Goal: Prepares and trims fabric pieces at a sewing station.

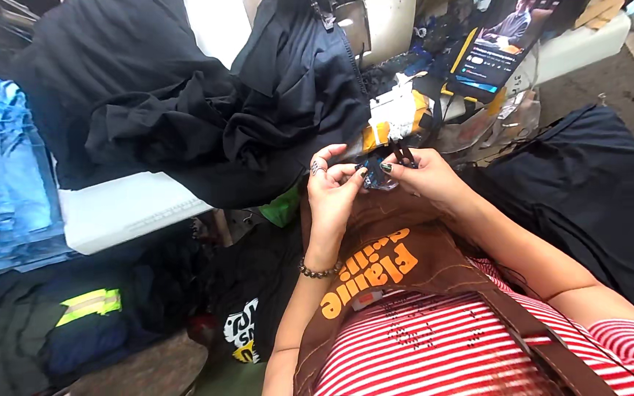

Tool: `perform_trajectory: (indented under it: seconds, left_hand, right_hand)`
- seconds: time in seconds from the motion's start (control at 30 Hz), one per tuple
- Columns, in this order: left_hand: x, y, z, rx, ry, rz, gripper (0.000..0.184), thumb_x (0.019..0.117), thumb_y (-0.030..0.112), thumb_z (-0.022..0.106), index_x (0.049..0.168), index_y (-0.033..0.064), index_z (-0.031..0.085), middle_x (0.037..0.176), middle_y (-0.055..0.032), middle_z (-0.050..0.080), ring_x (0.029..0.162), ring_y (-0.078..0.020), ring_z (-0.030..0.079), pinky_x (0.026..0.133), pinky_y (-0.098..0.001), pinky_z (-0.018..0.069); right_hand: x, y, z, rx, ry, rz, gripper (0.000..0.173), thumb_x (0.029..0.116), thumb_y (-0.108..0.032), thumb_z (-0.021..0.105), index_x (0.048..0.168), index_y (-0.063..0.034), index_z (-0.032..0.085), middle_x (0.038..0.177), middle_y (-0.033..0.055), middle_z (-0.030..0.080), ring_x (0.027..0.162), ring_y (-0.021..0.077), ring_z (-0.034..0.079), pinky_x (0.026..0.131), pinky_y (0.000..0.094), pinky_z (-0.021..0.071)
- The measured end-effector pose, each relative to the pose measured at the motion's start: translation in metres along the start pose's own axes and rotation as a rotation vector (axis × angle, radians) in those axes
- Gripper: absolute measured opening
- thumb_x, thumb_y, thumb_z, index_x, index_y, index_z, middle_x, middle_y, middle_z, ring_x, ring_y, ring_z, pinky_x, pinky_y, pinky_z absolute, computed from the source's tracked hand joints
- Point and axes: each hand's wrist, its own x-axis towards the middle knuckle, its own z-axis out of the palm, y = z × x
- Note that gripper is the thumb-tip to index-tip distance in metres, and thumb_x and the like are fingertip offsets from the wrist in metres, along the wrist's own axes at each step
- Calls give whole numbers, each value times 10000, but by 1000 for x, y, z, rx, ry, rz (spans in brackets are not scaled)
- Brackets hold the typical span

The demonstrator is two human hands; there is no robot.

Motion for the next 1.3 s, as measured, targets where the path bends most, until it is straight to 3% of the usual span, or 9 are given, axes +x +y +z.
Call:
perform_trajectory:
  seconds: [0.43, 0.63, 0.73, 0.83, 1.1, 1.2, 1.3]
  left_hand:
    - [13, 19, -1, 23, -12, 58, 667, 853, -127, 710, 1416, 128, 458, 886, -39, 716, 695, -100, 686, 620, -240, 593]
    - [35, 35, -1, 71, -7, 135, 682, 837, -133, 722, 1410, 127, 459, 867, -43, 721, 658, -102, 685, 577, -234, 587]
    - [50, 46, -2, 124, 8, 181, 670, 834, -124, 733, 1397, 130, 474, 864, -34, 723, 661, -97, 688, 585, -232, 593]
    - [65, 55, -3, 159, 1, 218, 669, 837, -126, 719, 1400, 129, 465, 871, -34, 722, 655, -107, 685, 579, -244, 592]
    - [92, 67, -5, 202, 9, 288, 622, 845, -121, 712, 1379, 109, 491, 883, -46, 712, 655, -113, 673, 579, -239, 586]
    - [100, 66, -3, 203, 21, 316, 605, 853, -114, 716, 1373, 104, 497, 890, -51, 714, 657, -114, 675, 585, -238, 589]
    - [106, 66, -2, 231, 56, 317, 618, 851, -113, 728, 1384, 105, 503, 899, -44, 726, 673, -108, 687, 585, -234, 592]
  right_hand:
    - [16, -21, -5, 14, -48, -9, 111, 1011, -74, 596, 1006, -40, 702, 704, -55, 642, 464, -38, 406, 426, 132, 336]
    - [31, -41, -3, -127, 2, -184, 103, 990, -72, 635, 1004, -59, 736, 646, -67, 595, 465, -33, 420, 436, 137, 361]
    - [43, -49, -4, -260, 28, -316, 95, 965, -65, 654, 1006, -62, 740, 761, -56, 671, 604, -44, 549, 552, 136, 455]
    - [55, -56, -5, -301, 30, -393, 103, 949, -69, 664, 1021, -55, 737, 862, -31, 693, 726, -32, 609, 658, 145, 516]
    - [78, -73, -4, -208, 16, -392, 92, 962, -65, 647, 1005, -62, 729, 768, -35, 665, 548, -12, 509, 490, 145, 429]
    - [85, -76, -3, -164, 33, -331, 66, 973, -103, 663, 991, -81, 723, 683, -24, 621, 459, 11, 437, 415, 160, 363]
    - [94, -78, -3, -182, 64, -244, 42, 956, -121, 680, 969, -102, 715, 664, -12, 606, 447, 35, 430, 405, 183, 347]
